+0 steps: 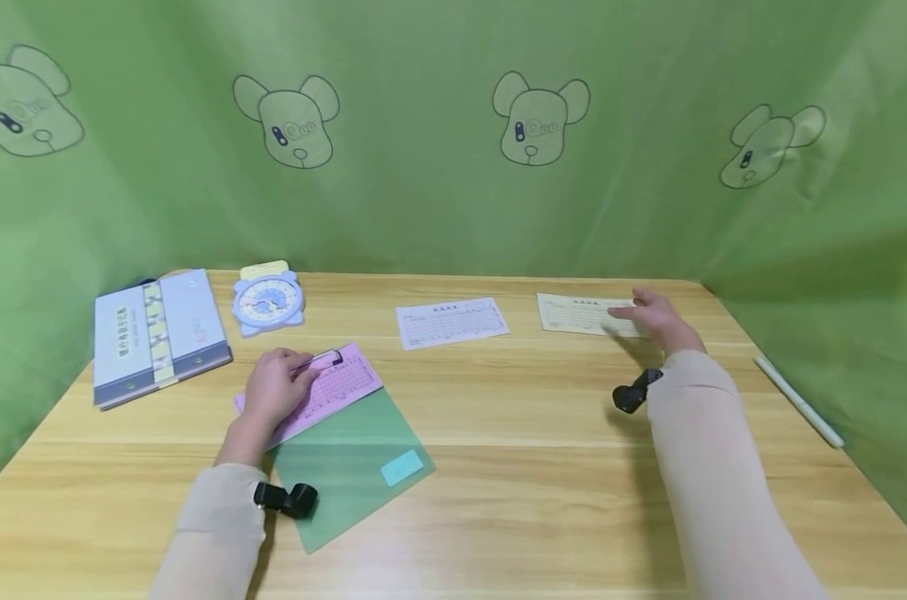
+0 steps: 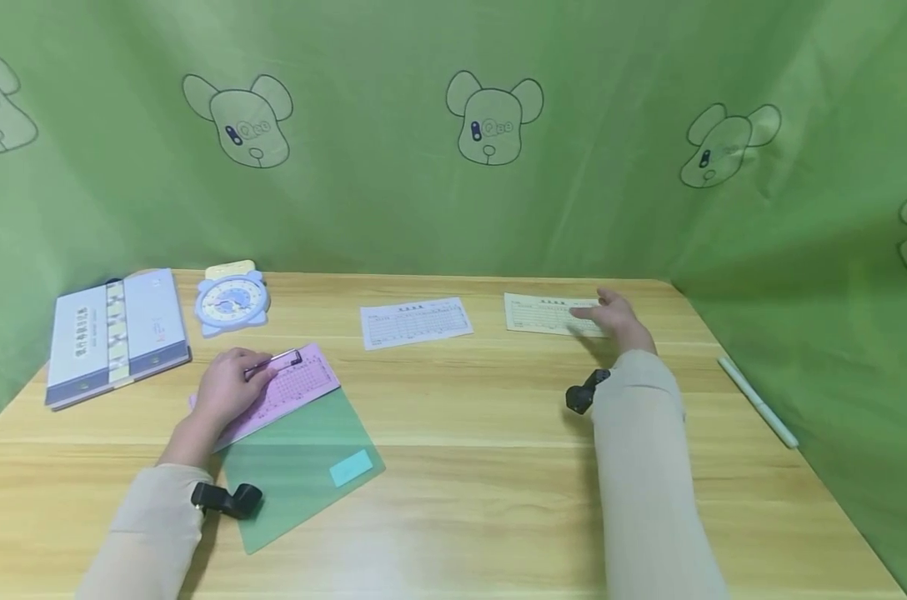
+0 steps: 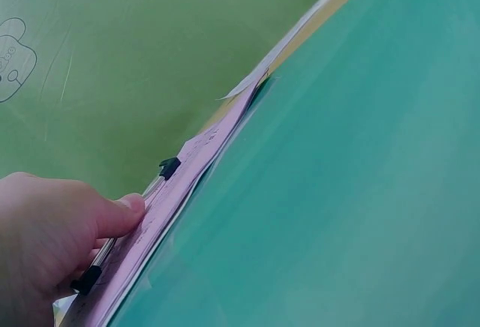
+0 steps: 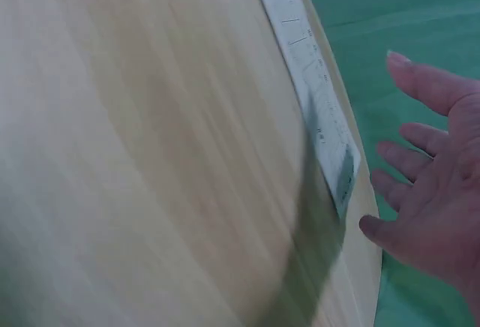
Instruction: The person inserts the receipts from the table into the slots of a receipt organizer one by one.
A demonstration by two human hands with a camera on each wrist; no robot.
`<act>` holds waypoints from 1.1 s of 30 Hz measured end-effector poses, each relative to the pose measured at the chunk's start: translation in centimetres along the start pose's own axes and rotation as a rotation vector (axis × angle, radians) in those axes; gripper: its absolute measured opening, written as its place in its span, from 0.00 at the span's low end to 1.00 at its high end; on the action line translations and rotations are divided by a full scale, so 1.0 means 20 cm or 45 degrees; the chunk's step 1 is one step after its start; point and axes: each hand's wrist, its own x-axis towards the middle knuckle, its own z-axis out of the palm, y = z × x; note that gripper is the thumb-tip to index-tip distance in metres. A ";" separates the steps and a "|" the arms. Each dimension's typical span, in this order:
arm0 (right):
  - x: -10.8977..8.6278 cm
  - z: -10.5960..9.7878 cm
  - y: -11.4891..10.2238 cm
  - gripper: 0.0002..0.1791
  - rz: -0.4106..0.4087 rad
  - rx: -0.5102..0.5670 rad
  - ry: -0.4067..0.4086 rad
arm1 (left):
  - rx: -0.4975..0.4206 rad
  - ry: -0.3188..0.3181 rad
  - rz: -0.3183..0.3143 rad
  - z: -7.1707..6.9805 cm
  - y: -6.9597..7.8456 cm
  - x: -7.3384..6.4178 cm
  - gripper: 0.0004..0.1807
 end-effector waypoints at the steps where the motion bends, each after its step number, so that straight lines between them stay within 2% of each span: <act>1: 0.00 0.01 0.00 0.51 -0.002 -0.033 -0.025 | 0.002 0.003 0.002 0.00 0.00 0.00 0.17; 4: -0.01 0.03 0.01 0.54 -0.002 -0.102 -0.100 | 0.010 0.014 0.009 0.01 0.00 0.00 0.17; 7: 0.00 0.04 0.03 0.54 -0.001 -0.152 -0.131 | 0.008 0.019 0.015 0.01 0.00 0.00 0.17; 9: 0.00 0.05 0.05 0.54 0.016 -0.129 -0.144 | 0.005 0.018 0.011 0.01 0.00 0.00 0.17; 12: 0.01 0.07 0.06 0.54 0.076 0.022 -0.170 | 0.005 0.018 0.003 0.01 0.00 0.00 0.17; 15: 0.00 0.08 0.07 0.51 0.100 -0.084 -0.136 | 0.006 0.015 -0.001 0.01 0.00 0.00 0.17; 19: 0.01 0.10 0.08 0.47 0.050 -0.432 -0.015 | 0.001 0.005 -0.007 0.00 0.00 0.00 0.17; 23: 0.00 0.12 0.08 0.41 0.019 -0.412 0.090 | -0.004 -0.007 -0.018 0.00 0.00 0.00 0.17; 27: -0.01 0.14 0.09 0.34 0.023 -0.414 0.241 | 0.000 -0.015 -0.024 0.00 0.00 0.00 0.17; 30: -0.01 0.15 0.12 0.31 0.044 -0.413 0.351 | -0.004 -0.013 -0.021 0.00 0.01 0.00 0.17; 33: -0.01 0.16 0.13 0.29 0.052 -0.375 0.412 | -0.009 -0.008 -0.017 0.00 0.01 0.00 0.17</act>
